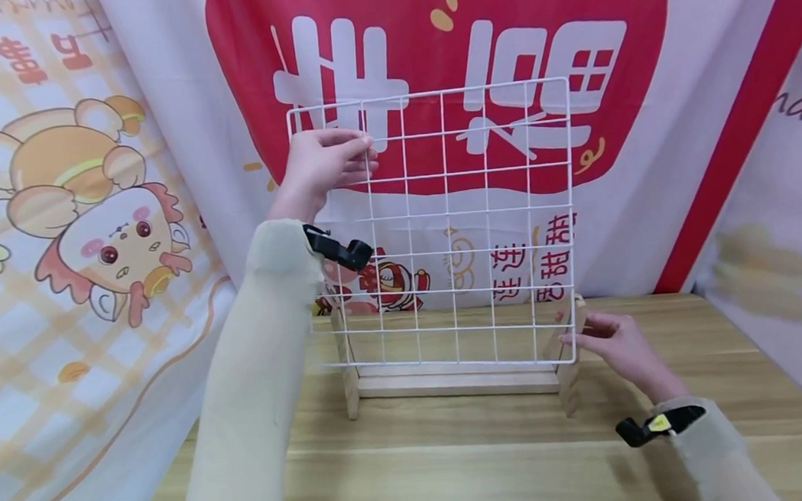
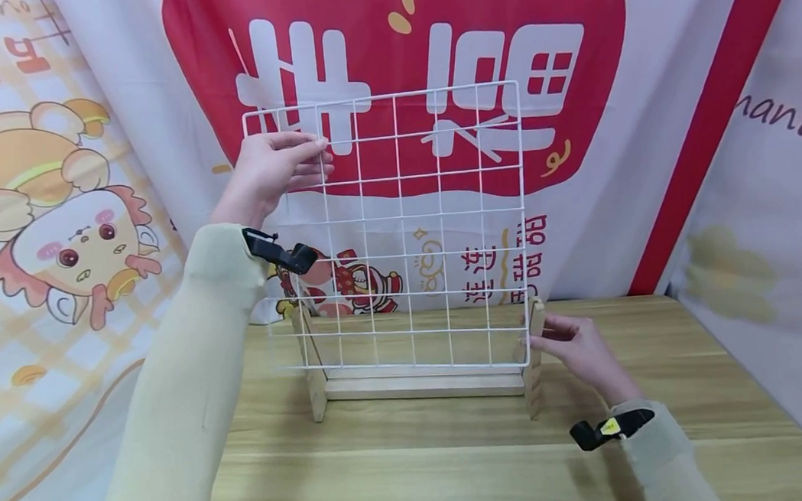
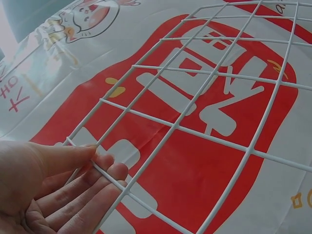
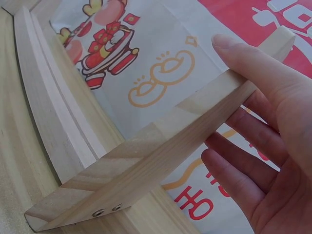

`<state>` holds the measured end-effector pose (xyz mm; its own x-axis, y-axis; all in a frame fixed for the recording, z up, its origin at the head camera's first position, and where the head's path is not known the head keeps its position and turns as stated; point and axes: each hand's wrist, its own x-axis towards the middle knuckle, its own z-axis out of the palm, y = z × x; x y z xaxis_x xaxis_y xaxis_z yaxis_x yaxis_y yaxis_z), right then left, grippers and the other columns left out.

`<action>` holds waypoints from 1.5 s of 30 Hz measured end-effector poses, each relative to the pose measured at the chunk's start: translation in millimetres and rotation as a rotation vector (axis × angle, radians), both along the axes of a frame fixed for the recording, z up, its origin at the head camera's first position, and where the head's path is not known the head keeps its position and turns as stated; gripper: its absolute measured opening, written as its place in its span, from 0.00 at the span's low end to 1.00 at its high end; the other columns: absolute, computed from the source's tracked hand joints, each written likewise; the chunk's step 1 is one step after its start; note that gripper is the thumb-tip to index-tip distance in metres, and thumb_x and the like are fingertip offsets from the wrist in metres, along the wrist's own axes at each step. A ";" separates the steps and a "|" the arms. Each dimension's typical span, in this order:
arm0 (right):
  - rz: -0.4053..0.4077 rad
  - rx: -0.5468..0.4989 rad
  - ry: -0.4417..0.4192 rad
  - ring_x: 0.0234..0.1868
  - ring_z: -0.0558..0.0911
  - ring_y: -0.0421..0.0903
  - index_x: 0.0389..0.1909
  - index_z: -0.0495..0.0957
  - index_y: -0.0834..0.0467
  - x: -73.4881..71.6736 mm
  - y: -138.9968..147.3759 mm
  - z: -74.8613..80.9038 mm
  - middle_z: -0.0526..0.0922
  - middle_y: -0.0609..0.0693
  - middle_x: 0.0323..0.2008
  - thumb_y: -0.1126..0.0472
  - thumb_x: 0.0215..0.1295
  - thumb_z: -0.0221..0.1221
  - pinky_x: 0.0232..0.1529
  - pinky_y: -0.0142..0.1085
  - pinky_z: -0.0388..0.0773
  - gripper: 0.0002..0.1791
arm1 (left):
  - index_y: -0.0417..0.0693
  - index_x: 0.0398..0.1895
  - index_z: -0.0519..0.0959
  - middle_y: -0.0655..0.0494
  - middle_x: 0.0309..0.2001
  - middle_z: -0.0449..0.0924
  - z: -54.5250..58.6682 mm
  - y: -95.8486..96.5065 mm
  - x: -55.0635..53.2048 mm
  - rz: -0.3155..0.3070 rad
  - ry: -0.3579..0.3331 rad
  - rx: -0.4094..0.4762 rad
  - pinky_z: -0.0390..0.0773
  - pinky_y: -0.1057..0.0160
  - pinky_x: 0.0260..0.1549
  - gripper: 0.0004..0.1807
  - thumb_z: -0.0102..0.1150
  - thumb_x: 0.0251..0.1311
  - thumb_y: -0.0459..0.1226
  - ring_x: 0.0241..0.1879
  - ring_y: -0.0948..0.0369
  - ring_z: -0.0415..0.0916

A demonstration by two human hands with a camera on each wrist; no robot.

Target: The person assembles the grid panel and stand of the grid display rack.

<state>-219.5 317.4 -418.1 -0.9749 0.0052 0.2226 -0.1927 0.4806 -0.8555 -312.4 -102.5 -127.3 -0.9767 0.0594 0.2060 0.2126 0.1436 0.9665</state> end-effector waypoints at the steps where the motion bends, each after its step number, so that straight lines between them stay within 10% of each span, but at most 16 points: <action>1: -0.001 0.002 -0.005 0.42 0.83 0.36 0.56 0.82 0.66 0.0 0.1 0.0 0.87 0.58 0.47 0.53 0.65 0.71 0.41 0.29 0.81 0.25 | 0.50 0.54 0.85 0.48 0.49 0.85 0.5 1.2 -0.6 -0.001 0.000 0.006 0.84 0.65 0.47 0.17 0.68 0.65 0.44 0.46 0.55 0.86; 24: -0.003 0.047 0.006 0.44 0.84 0.40 0.57 0.83 0.61 -1.6 0.3 -2.7 0.87 0.56 0.47 0.49 0.66 0.70 0.43 0.30 0.80 0.25 | 0.51 0.54 0.86 0.49 0.48 0.85 50.9 28.8 8.8 -0.010 0.138 0.110 0.83 0.68 0.46 0.17 0.70 0.62 0.43 0.45 0.57 0.85; 45: -0.016 0.054 -0.083 0.50 0.82 0.51 0.63 0.80 0.57 0.2 0.3 -0.1 0.85 0.57 0.53 0.43 0.65 0.68 0.49 0.41 0.79 0.32 | 0.49 0.53 0.86 0.49 0.48 0.86 46.7 23.5 9.7 0.007 0.223 0.129 0.83 0.69 0.47 0.17 0.70 0.63 0.42 0.45 0.56 0.85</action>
<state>-219.3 317.7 -418.2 -0.9898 0.0116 0.1417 -0.1142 0.5288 -0.8410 -302.7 -78.9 -80.6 -0.9065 0.0124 0.4221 0.4222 0.0245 0.9062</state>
